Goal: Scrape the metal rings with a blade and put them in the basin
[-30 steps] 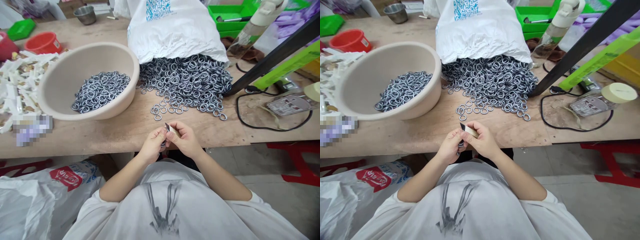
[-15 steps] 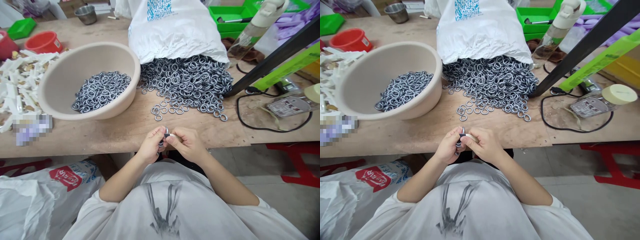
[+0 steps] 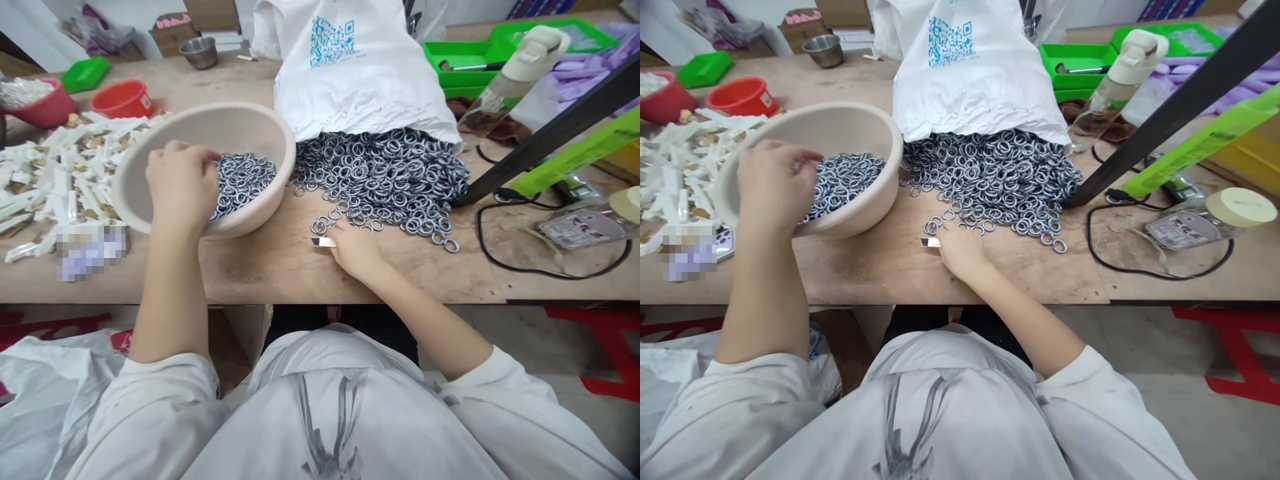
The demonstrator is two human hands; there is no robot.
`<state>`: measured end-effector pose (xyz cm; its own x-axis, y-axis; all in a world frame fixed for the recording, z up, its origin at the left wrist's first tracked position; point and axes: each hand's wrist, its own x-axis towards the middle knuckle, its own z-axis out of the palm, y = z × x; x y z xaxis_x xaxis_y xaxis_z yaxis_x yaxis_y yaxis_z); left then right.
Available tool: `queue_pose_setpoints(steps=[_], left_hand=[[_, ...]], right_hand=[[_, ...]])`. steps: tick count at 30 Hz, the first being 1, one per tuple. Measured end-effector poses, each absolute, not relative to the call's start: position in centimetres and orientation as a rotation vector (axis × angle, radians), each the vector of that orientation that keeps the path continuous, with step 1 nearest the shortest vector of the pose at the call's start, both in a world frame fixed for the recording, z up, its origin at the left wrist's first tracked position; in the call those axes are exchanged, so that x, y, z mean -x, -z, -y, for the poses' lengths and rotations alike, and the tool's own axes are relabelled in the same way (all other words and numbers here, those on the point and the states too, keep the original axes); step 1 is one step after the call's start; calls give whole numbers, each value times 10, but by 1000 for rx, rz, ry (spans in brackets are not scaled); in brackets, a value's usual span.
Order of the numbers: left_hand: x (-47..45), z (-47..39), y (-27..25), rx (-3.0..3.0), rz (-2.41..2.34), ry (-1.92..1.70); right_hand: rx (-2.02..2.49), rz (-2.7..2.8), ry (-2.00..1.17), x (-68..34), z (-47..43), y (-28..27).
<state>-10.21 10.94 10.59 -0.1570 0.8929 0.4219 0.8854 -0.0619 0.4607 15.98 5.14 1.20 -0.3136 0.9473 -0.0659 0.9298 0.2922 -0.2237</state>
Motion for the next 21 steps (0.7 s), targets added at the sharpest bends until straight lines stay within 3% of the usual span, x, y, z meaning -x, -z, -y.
queue_pose_setpoints(steps=[3, 6, 10, 13, 15, 21], left_hand=[[108, -114, -98, -2106, -2393, -816], [99, -96, -89, -2151, -2366, -1005], [52, -44, -63, -2349, -1676, -1292], [7, -8, -32, -2201, -1354, -1036], [-13, 5, -16, -1955, -1323, -1032], [-28, 6, -2, -1111, -934, -1071]], right_hand=[[1729, 2299, -432, -167, -47, -9], [1507, 1836, -860, -178, -34, -8], [1145, 1169, -1469, -174, -6, -14], [1042, 986, -1669, -160, 11, -16], [1046, 980, -1620, -156, 15, -14], [1220, 1377, -1058, -182, 15, -13]])
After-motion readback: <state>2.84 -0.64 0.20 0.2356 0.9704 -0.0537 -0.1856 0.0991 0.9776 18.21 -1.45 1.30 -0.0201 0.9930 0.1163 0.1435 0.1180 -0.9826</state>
